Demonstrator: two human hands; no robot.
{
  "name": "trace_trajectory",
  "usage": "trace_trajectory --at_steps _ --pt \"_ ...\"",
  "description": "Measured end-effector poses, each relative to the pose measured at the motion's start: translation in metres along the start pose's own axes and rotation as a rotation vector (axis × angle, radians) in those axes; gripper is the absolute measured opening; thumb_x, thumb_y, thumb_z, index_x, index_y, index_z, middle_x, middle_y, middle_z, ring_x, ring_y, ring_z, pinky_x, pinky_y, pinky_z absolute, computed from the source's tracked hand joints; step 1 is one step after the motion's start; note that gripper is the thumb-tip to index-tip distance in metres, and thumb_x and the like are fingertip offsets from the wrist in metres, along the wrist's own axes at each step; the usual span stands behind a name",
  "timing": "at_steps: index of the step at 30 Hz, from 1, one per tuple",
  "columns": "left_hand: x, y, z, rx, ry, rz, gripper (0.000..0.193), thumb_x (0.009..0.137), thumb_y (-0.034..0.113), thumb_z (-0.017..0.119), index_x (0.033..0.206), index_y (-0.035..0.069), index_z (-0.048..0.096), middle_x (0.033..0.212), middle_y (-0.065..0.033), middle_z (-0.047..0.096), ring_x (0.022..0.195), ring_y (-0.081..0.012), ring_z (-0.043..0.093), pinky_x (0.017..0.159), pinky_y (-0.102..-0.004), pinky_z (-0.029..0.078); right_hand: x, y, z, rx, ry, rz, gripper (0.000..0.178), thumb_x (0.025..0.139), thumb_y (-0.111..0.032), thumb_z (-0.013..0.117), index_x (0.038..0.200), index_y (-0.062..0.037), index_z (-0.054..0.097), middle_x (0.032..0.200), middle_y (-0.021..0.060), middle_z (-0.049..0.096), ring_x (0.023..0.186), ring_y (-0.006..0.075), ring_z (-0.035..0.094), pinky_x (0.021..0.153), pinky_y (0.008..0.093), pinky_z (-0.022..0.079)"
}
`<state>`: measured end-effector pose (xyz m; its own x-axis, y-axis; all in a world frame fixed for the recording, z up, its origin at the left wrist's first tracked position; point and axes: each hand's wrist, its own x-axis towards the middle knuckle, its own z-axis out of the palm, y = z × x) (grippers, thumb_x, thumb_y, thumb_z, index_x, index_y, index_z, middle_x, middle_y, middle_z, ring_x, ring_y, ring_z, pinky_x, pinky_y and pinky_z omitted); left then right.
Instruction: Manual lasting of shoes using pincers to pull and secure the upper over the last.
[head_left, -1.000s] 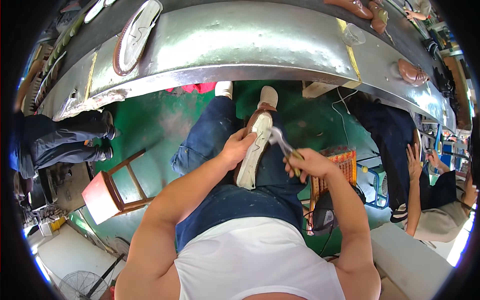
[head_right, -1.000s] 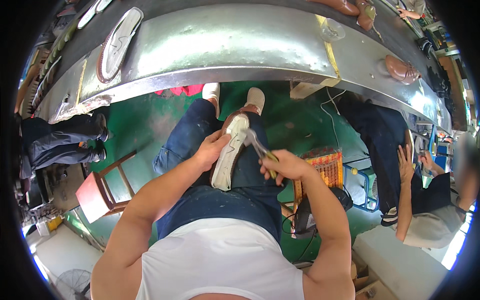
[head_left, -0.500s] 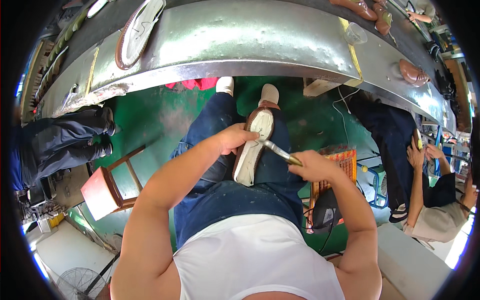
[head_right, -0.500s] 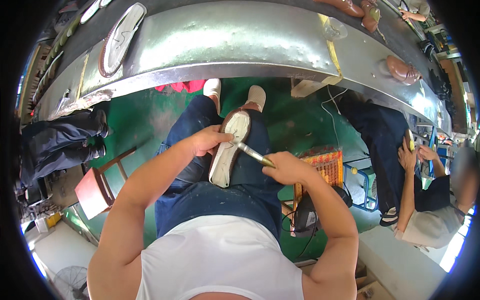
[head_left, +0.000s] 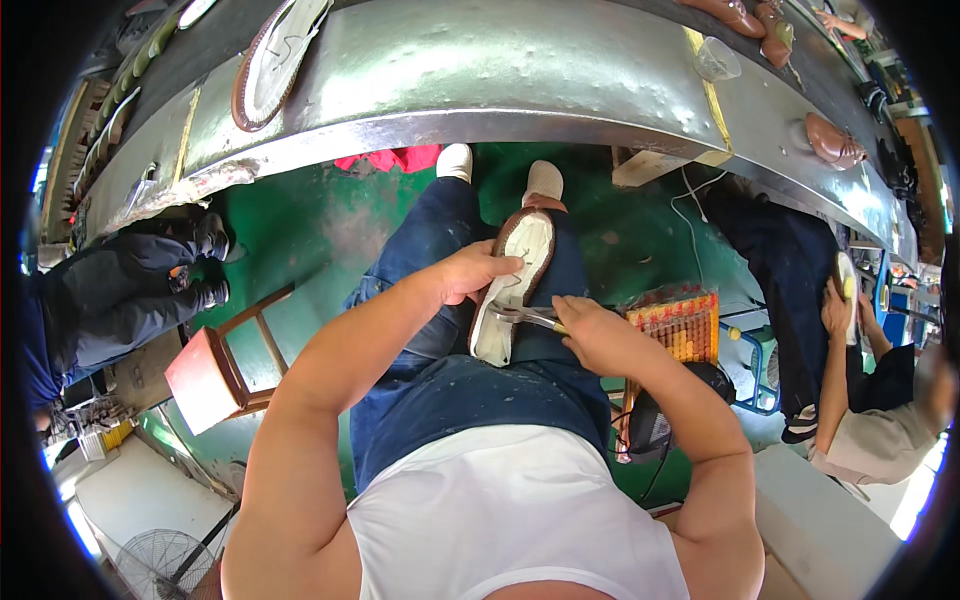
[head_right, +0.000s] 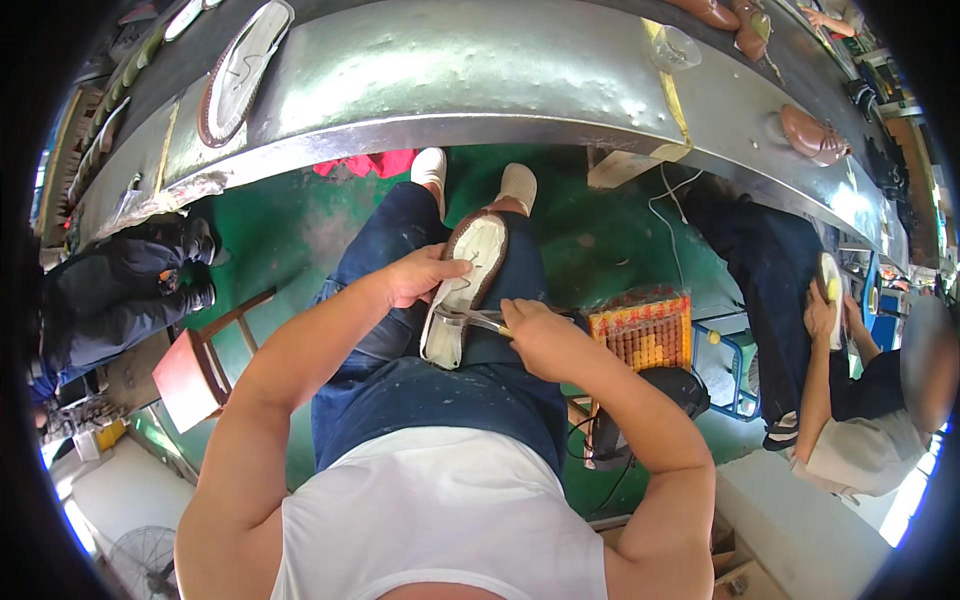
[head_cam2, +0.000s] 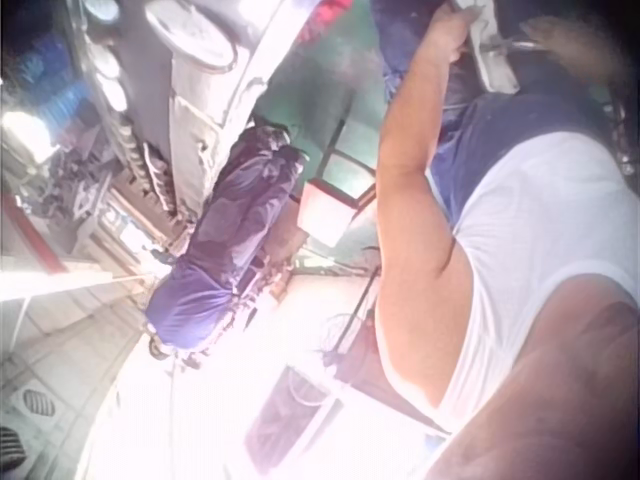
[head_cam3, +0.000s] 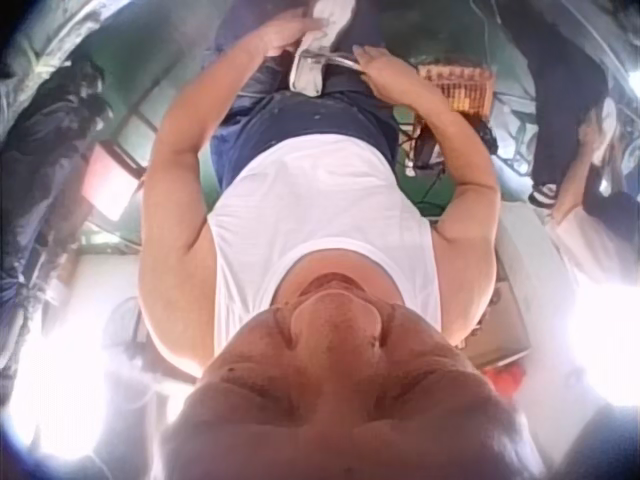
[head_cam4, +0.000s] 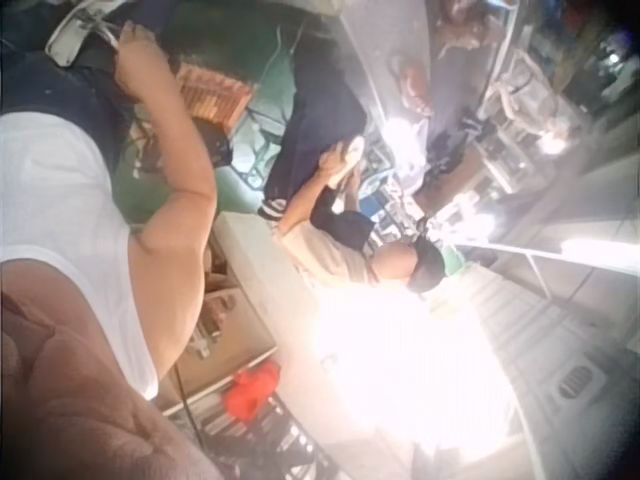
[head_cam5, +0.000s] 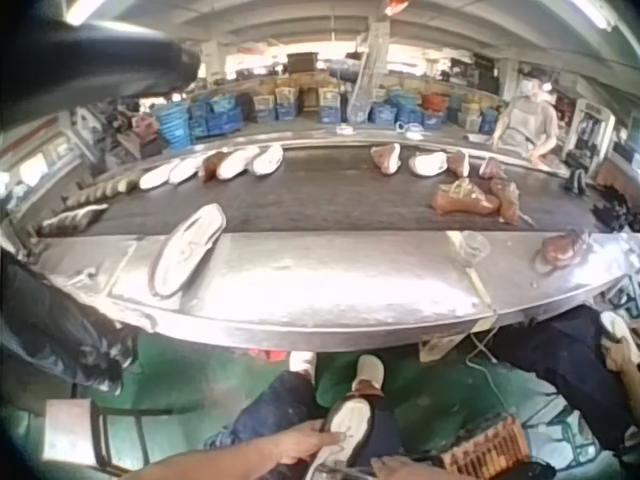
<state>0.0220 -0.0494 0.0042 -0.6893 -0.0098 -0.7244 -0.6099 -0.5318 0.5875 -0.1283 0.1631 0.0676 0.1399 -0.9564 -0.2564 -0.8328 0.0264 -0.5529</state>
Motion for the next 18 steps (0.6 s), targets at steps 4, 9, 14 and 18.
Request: trace_trajectory --at_steps 4,9,14,18 --pt "-0.001 0.0 0.0 0.0 -0.009 -0.009 0.051 0.096 0.032 0.062 0.14 0.013 0.048 0.125 -0.0089 0.061 0.11 -0.0241 0.063 0.087 -0.0491 0.054 0.004 0.022 -0.009 0.159 -0.202 0.007 0.056 0.088 -0.009 0.062 0.135 0.0139 0.042 0.127 0.0272 0.055 0.114 0.0421 0.056 0.101 0.044 0.046" --pt "0.002 -0.004 -0.002 -0.005 -0.011 -0.001 0.05 0.097 0.031 0.061 0.14 0.013 0.048 0.125 -0.0087 0.061 0.11 -0.024 0.062 0.087 -0.049 0.054 0.01 0.01 -0.008 0.217 -0.257 0.052 0.057 0.089 -0.011 0.062 0.136 0.0147 0.041 0.13 0.0293 0.053 0.117 0.0424 0.055 0.102 0.0447 0.045" --pt "0.005 -0.009 -0.007 -0.052 -0.008 0.024 0.048 0.096 0.032 0.062 0.138 0.012 0.049 0.121 -0.0087 0.063 0.106 -0.0223 0.064 0.085 -0.0469 0.055 0.019 -0.009 -0.013 0.017 -0.194 0.147 0.036 0.091 -0.018 0.063 0.119 0.0033 0.056 0.104 0.0206 0.064 0.096 0.0389 0.064 0.082 0.0462 0.053" --pt "0.002 -0.01 -0.007 -0.051 0.032 0.059 0.047 0.096 0.031 0.063 0.136 0.009 0.05 0.119 -0.0094 0.064 0.102 -0.021 0.065 0.085 -0.0435 0.055 0.002 0.003 0.018 0.13 0.043 0.09 0.025 0.092 -0.021 0.062 0.107 -0.002 0.059 0.091 0.0161 0.065 0.084 0.0382 0.065 0.074 0.0465 0.053"
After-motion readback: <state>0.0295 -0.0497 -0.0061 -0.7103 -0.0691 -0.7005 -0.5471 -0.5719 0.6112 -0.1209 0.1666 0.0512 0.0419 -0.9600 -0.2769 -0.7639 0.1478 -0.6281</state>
